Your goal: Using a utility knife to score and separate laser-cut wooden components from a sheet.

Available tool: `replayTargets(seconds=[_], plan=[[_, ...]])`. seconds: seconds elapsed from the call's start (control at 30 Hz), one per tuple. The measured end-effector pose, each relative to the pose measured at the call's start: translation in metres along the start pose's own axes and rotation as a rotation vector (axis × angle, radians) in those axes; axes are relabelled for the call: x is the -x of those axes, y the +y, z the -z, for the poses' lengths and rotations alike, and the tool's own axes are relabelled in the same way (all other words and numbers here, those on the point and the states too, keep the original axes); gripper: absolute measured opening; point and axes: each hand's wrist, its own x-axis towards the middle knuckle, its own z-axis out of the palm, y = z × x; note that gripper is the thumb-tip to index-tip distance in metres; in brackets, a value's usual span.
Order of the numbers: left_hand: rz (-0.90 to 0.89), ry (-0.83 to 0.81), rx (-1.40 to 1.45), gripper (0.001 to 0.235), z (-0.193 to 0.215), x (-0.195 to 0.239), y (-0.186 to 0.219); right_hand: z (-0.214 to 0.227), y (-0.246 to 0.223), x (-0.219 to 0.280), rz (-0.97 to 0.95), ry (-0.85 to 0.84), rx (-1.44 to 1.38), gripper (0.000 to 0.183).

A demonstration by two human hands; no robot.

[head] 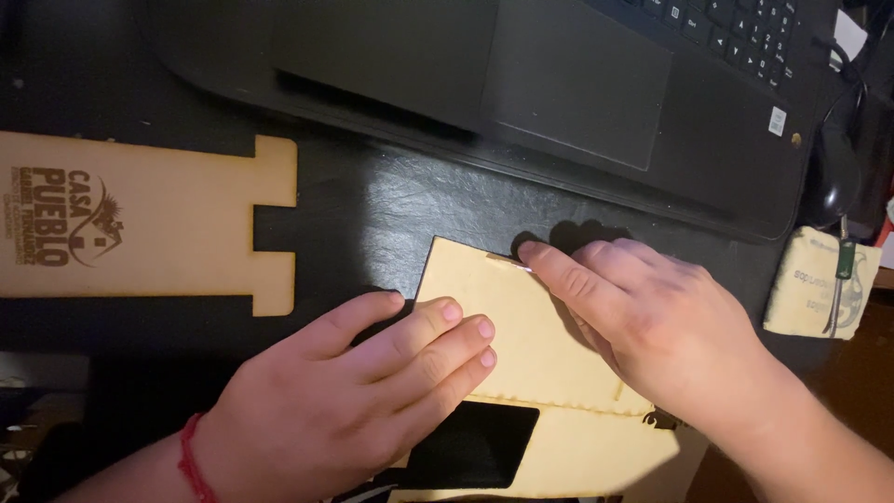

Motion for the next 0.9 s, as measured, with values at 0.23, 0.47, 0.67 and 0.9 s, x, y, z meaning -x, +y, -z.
replayTargets(seconds=[0.23, 0.47, 0.67, 0.9], plan=[[0.006, 0.013, 0.006, 0.035, 0.000, 0.000, 0.000, 0.001, 0.001, 0.001, -0.004, -0.054, 0.058, 0.049], [-0.004, 0.012, -0.001, 0.035, 0.000, -0.001, -0.001, 0.017, -0.003, -0.001, -0.044, -0.197, 0.158, 0.055], [0.000, 0.003, 0.012, 0.038, 0.000, -0.001, 0.000, 0.022, -0.003, 0.000, -0.031, -0.230, 0.185, 0.069], [0.012, 0.010, 0.002, 0.037, 0.000, -0.001, 0.000, 0.020, -0.001, 0.005, -0.022, -0.249, 0.246, 0.073]])
